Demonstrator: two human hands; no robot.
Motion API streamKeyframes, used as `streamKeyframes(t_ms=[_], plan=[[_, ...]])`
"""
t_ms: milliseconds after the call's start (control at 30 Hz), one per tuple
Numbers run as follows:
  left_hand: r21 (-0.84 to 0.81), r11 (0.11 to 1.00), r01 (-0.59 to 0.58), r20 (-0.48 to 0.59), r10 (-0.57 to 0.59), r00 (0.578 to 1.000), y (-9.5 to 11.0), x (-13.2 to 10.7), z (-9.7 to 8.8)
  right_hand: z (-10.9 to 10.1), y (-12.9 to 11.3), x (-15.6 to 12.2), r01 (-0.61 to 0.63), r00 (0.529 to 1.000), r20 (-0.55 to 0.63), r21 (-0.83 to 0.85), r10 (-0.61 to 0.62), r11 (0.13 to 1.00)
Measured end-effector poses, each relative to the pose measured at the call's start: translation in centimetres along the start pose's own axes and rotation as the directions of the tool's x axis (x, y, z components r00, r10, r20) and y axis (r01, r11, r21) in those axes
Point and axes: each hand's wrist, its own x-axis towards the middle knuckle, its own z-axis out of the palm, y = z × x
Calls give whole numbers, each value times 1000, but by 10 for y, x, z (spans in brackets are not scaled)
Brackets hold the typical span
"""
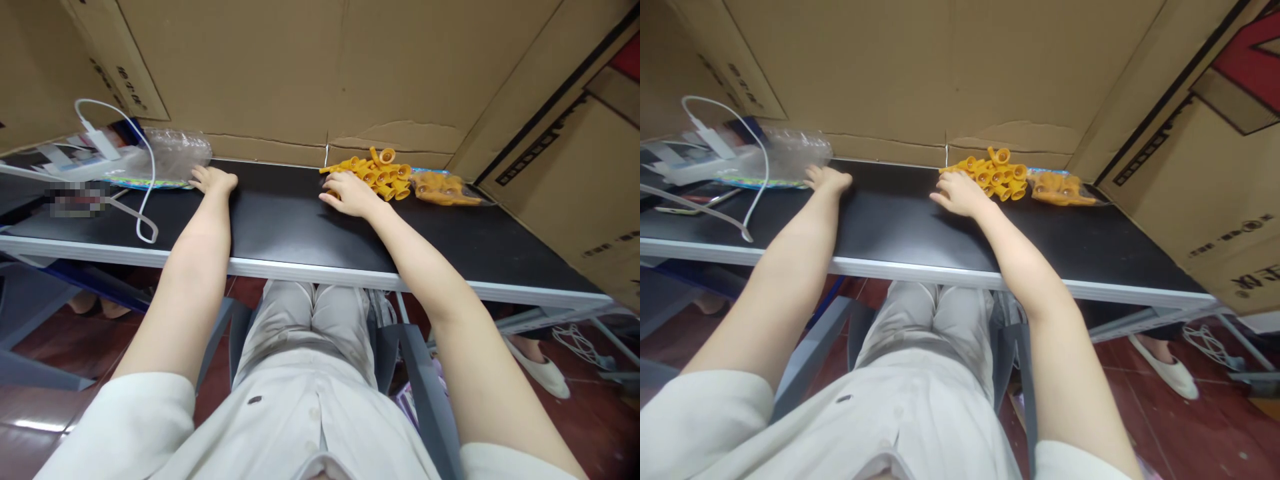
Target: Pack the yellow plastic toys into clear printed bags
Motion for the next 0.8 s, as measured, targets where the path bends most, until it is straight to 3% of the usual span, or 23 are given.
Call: streamKeyframes(t_ms=[100,233,367,567,800], plan=[[-3,1000,18,11,-18,1000,-10,14,4,6,-2,2,-21,994,105,-36,24,999],[59,996,61,10,-62,998,-17,25,7,4,0,1,-110,980,155,-92,124,990],[74,992,104,33,-106,994,-17,23,6,-3,-3,0,-198,958,192,-95,213,976],[88,994,69,21,-71,997,-18,19,6,-10,-14,2,-368,893,214,-159,396,916],[-96,995,41,-81,-48,995,-21,29,15,-11,-13,1,-383,875,246,-173,416,907]])
